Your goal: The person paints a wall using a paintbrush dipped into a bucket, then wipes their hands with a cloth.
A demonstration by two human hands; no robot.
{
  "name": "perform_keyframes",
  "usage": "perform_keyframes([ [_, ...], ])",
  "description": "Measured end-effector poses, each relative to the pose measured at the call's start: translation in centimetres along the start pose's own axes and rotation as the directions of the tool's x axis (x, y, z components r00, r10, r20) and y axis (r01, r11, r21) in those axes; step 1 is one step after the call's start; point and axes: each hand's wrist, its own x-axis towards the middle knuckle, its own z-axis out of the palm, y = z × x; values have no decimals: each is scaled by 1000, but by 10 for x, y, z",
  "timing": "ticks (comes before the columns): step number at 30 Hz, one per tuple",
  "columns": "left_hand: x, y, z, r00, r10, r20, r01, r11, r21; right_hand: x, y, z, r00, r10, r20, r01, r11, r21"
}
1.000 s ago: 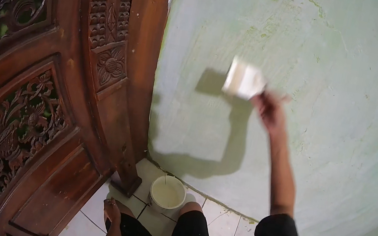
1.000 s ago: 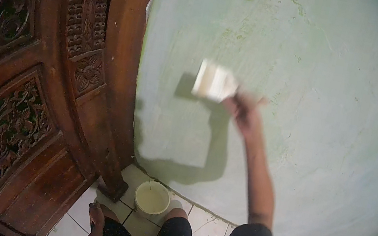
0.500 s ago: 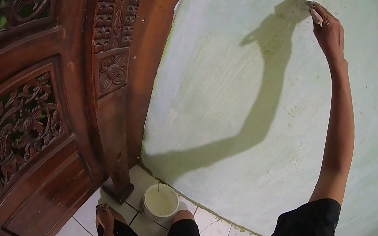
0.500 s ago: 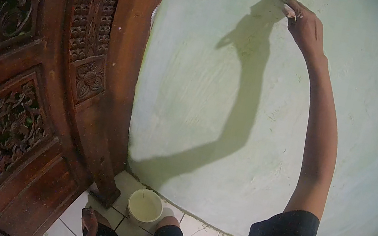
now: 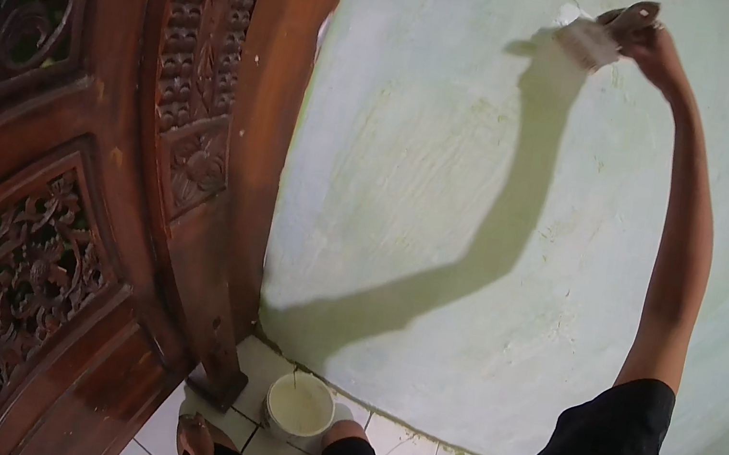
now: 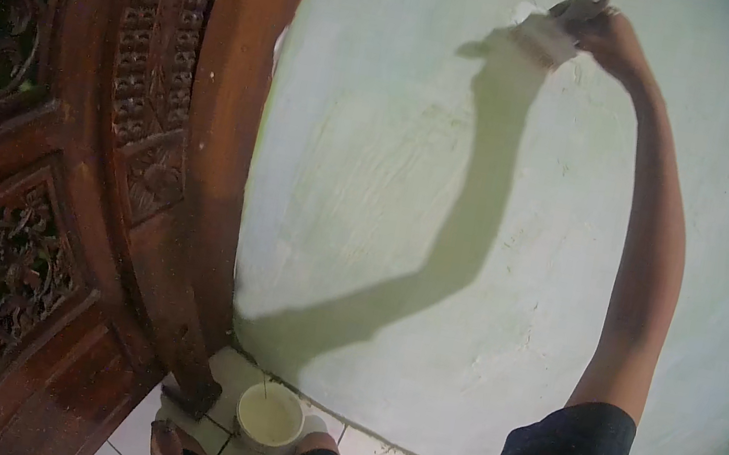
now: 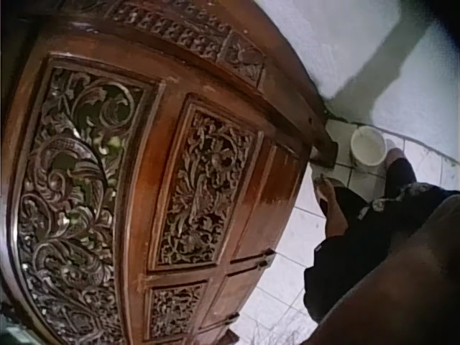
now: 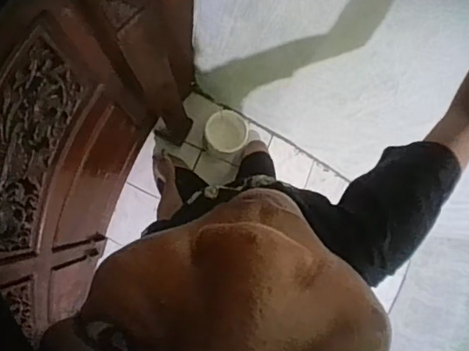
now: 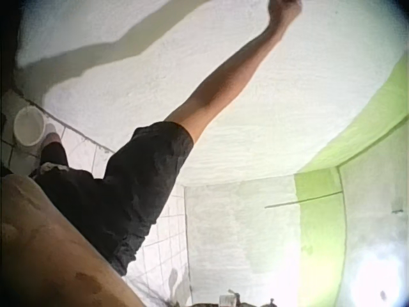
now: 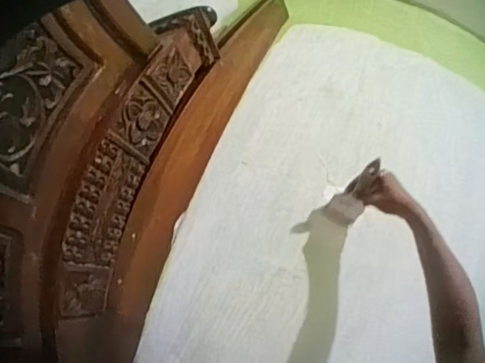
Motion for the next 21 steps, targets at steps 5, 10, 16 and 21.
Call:
perform_keyframes([
  [5, -10, 31, -10, 998, 51, -27, -54, 994, -94, 14, -47, -26, 822, -435, -368, 260, 861, -437],
  [10, -15, 77, -58, 992, -89, 86, 87, 996, 23, -44, -13, 65, 946, -38, -321, -154, 819, -553],
  [16, -15, 84, -63, 993, -80, 85, 80, 997, 0, -99, -73, 97, 987, -52, 155, 82, 978, -190],
  [21, -14, 58, -42, 999, -27, 39, 24, 997, 79, -24, -7, -6, 954, -286, -88, 259, 937, -232],
])
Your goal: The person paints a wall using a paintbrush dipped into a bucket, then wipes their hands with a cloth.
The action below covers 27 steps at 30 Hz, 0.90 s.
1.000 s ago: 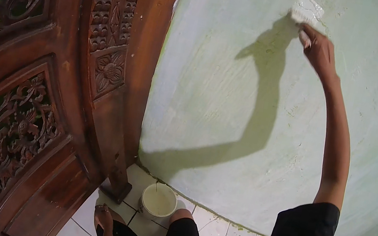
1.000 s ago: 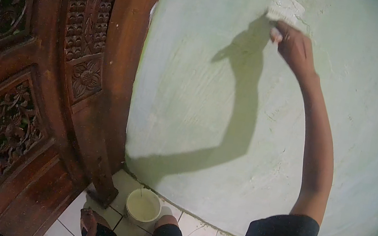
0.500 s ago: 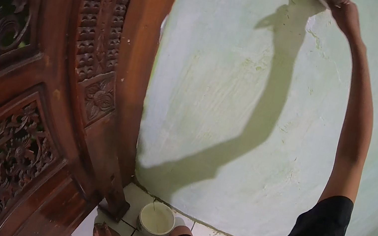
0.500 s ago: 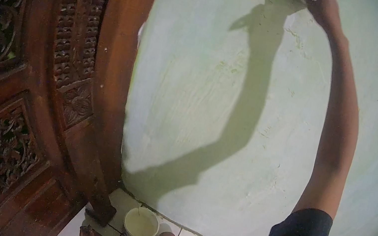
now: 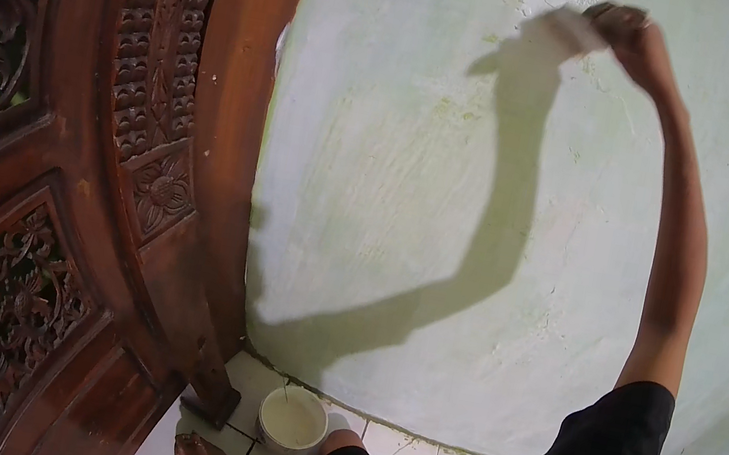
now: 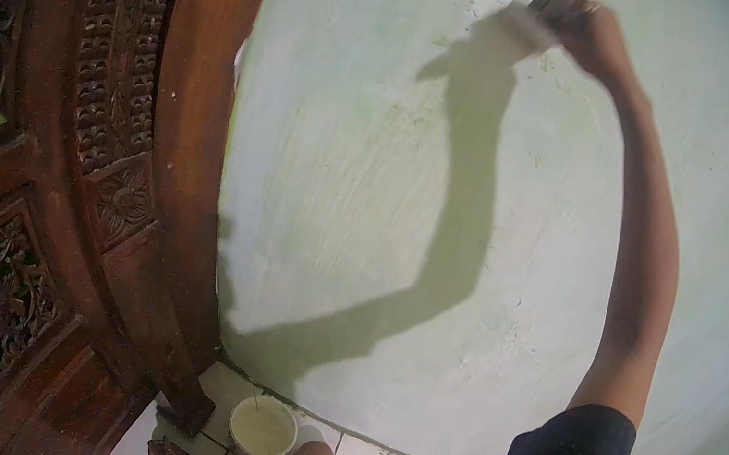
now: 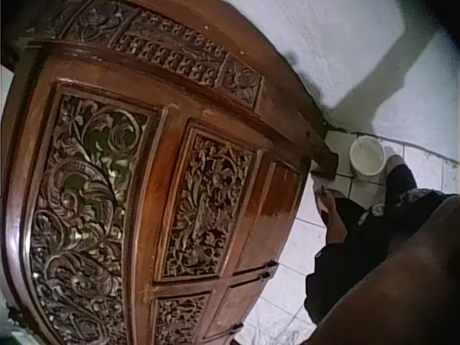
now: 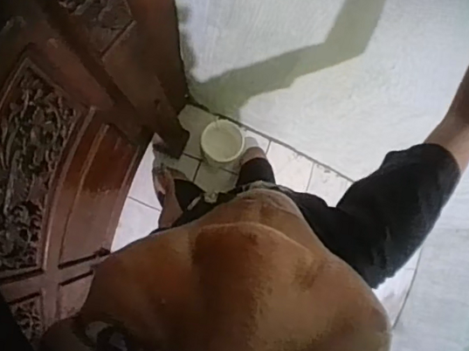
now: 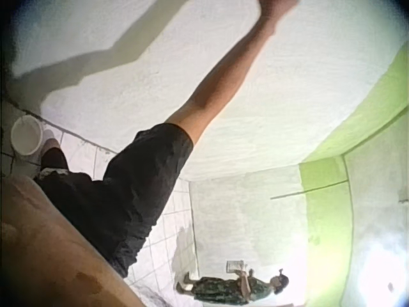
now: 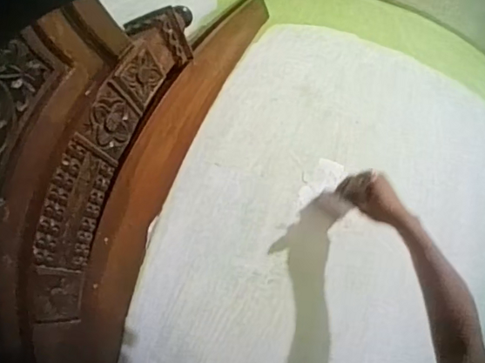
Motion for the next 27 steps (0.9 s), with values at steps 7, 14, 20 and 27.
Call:
perform_keyframes([
  [7, -3, 12, -7, 996, 67, 63, -60, 993, -100, -6, 29, 5, 966, 25, -255, -139, 887, -439],
  [14, -8, 18, -16, 993, 92, -69, -101, 982, -157, -33, -32, 0, 914, 158, 375, -273, 921, 276],
  [20, -5, 30, -7, 994, -71, 84, 70, 997, 8, 10, 34, -36, 959, 251, -134, -259, 965, -50],
  [27, 15, -66, 52, 987, 91, -132, -91, 996, 6, -37, -26, 46, 961, 211, -178, -259, 914, -313],
])
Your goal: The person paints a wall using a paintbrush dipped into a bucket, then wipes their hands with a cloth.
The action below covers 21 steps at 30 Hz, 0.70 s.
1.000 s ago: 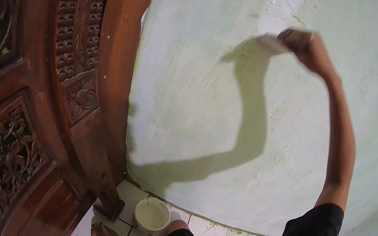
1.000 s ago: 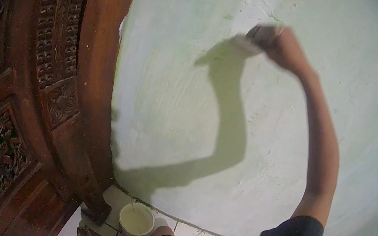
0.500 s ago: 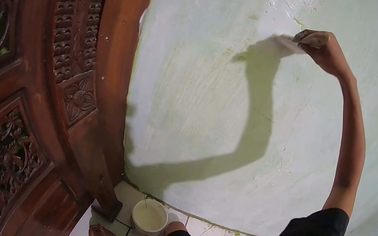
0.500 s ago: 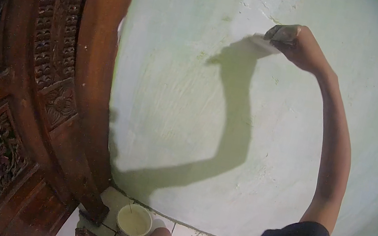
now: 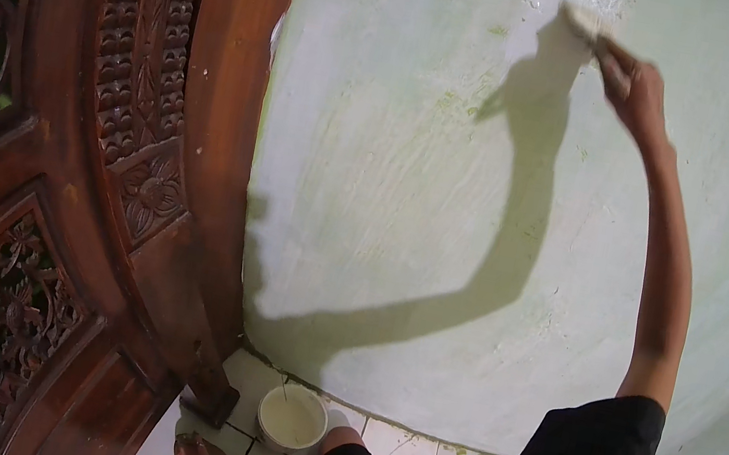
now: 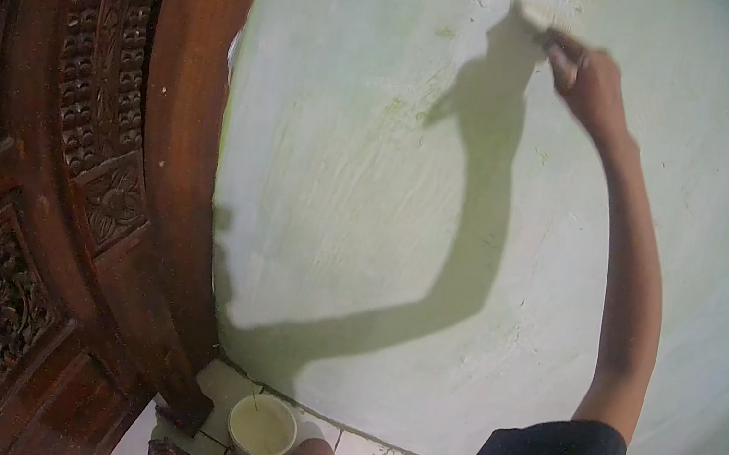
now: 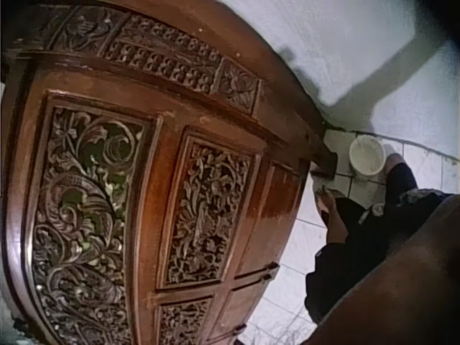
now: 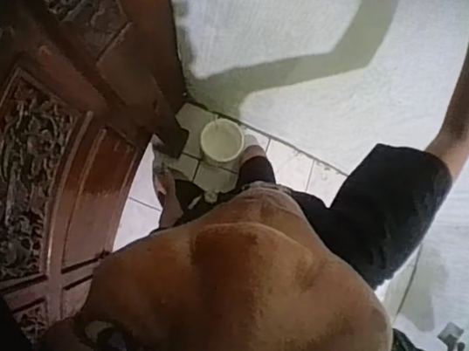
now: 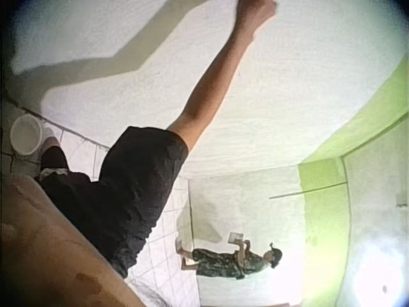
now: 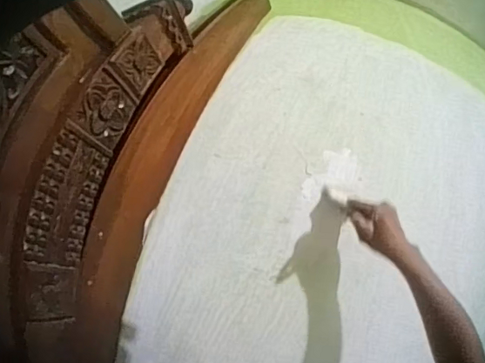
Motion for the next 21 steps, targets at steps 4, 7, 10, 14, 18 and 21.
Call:
perform_keyframes([
  [4, 5, 51, -34, 955, -79, 287, 44, 991, 124, -31, -19, -35, 890, -344, 301, 231, 907, 353],
  [7, -5, 49, -37, 996, 19, 88, -18, 1000, -6, 7, 20, -39, 908, -277, 315, 80, 852, 518],
  [10, -8, 86, -62, 997, -70, 38, 70, 997, -13, 49, 73, -59, 974, -112, 196, 28, 922, 387],
  [14, -5, 78, -54, 978, -152, 143, 146, 988, 48, 70, 77, -65, 974, -147, -174, 144, 989, -33],
  [18, -7, 66, -47, 985, -100, 144, 94, 995, 45, 5, 53, -31, 997, 74, 18, -72, 992, -108],
  [21, -8, 94, -70, 1000, 10, 26, -10, 1000, 24, -23, 20, -46, 940, -212, 269, 154, 963, 221],
])
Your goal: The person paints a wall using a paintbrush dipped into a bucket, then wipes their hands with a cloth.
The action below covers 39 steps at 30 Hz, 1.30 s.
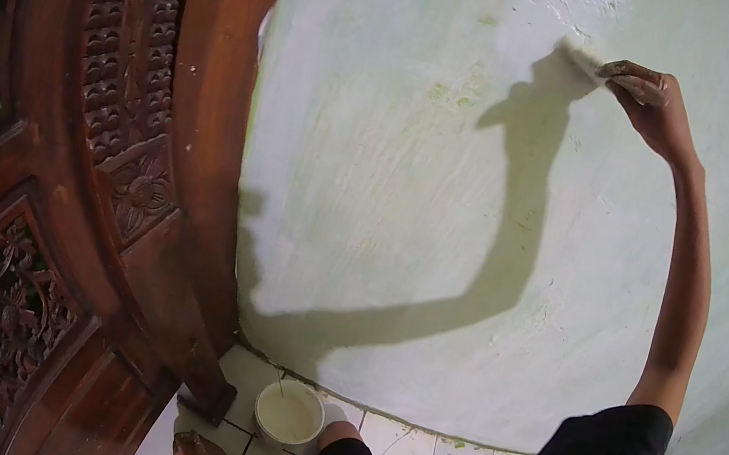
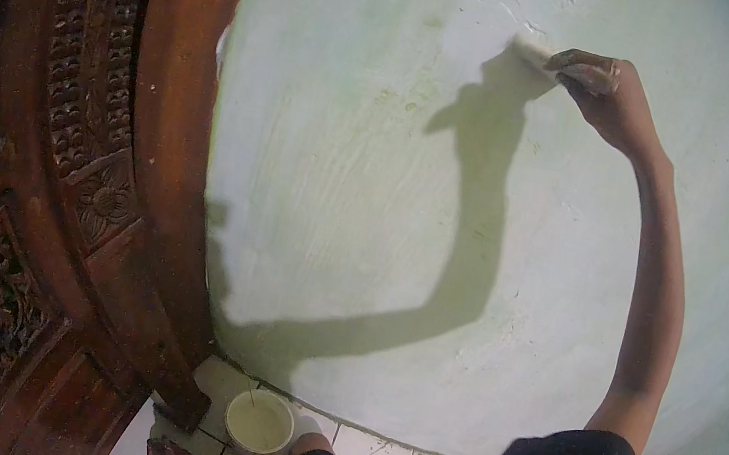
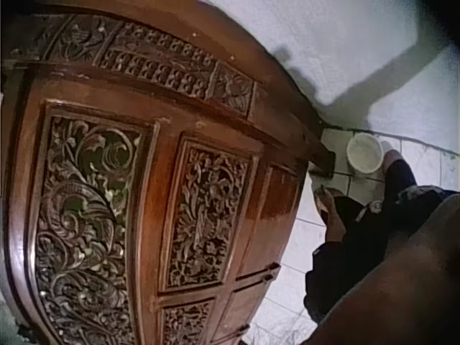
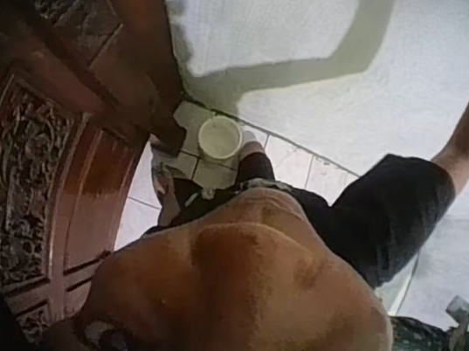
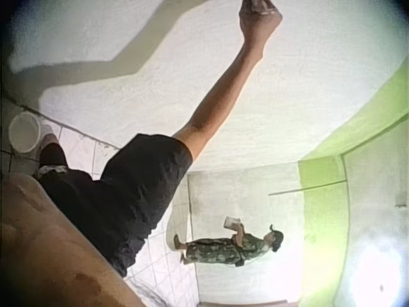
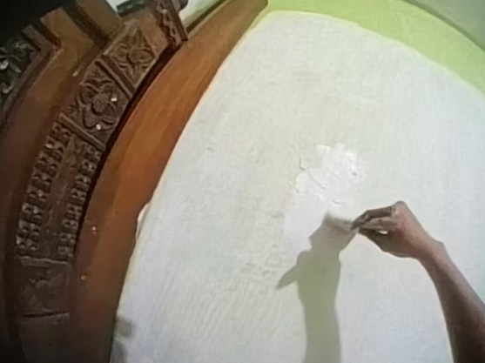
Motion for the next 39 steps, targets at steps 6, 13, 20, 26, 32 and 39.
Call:
perform_keyframes([
  [6, 9, -66, 50, 985, 47, 168, -38, 997, -60, 44, 73, -46, 992, 54, -111, -36, 988, 153],
  [13, 4, -23, 13, 996, 50, 77, -56, 996, 75, 34, 46, -21, 957, 13, -289, -102, 949, -297],
  [20, 8, -58, 44, 988, 132, 85, -132, 991, -5, 19, 21, -23, 989, -75, 128, 19, 920, 392],
  [26, -1, -23, 19, 995, 89, 35, -84, 989, -120, 61, 72, -62, 968, 23, -250, 40, 969, 245],
  [32, -2, -1, 2, 988, -59, 140, 70, 995, -74, 20, 31, 3, 969, 71, -237, -107, 984, -143],
  [39, 12, -81, 69, 999, -31, 36, 38, 978, -205, 8, -41, 19, 970, -227, 89, 197, 945, 260],
])
